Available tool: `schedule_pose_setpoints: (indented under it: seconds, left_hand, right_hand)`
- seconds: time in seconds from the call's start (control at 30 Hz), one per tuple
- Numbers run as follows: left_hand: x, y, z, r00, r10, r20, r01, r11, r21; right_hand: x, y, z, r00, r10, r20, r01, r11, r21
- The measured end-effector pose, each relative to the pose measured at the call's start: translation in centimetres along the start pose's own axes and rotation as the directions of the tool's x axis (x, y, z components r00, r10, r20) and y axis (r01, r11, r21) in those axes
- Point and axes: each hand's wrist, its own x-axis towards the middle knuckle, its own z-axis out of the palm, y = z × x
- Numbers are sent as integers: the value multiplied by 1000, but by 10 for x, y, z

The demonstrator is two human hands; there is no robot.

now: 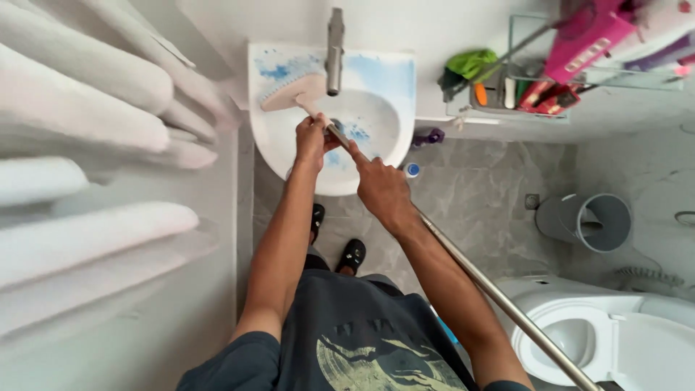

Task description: The person cleans a bathroom sink by applying cleaning powder and then scrubbing it with a brush.

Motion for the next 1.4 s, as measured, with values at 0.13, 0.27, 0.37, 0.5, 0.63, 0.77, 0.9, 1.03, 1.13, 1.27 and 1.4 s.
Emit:
schedule_pose_setpoints:
  seconds: [0.13,0.27,0.37,0.5,0.63,0.77,0.9,1.03,1.13,1.27,1.4]
  left_hand:
    - [38,-4,-14,991,-136,2,136,990,21]
    - [18,9,-19,994,-101,29,99,994,47]
    - [13,24,-10,998,-40,52,35,995,96]
    - [9,26,-17,997,-54,59,49,995,86]
    - [5,52,-13,996,-39,83,32,996,85]
    - [33,44,-30,994,-61,95,55,996,67]
    - [111,28,-41,994,5,112,-3,1000,-14]
    - [92,11,-42,995,-58,79,61,997,-37]
    - [65,33,-37,977,-188,98,194,980,-52]
    - [88,11,-50,996,-39,78,42,998,-37]
    - [58,33,-40,987,-150,48,152,987,-47]
  right_hand:
    - [25,-15,1,999,43,30,-43,999,-14]
    - [21,-33,-3,991,109,83,-110,994,9]
    - [24,-39,-5,989,142,31,-142,990,-7]
    - [18,-54,-11,989,144,-38,-144,989,-14]
    - [25,-63,-15,986,162,-37,-163,986,-33]
    - [45,-67,4,986,147,-74,-152,987,-57]
    - [76,-71,12,977,121,-176,-136,988,-71]
    - [55,-59,31,941,45,-335,-91,988,-123]
    - [61,-68,23,961,79,-264,-123,980,-155]
    - [55,-77,28,965,115,-235,-151,979,-140]
    - [53,-76,9,979,108,-171,-143,968,-205]
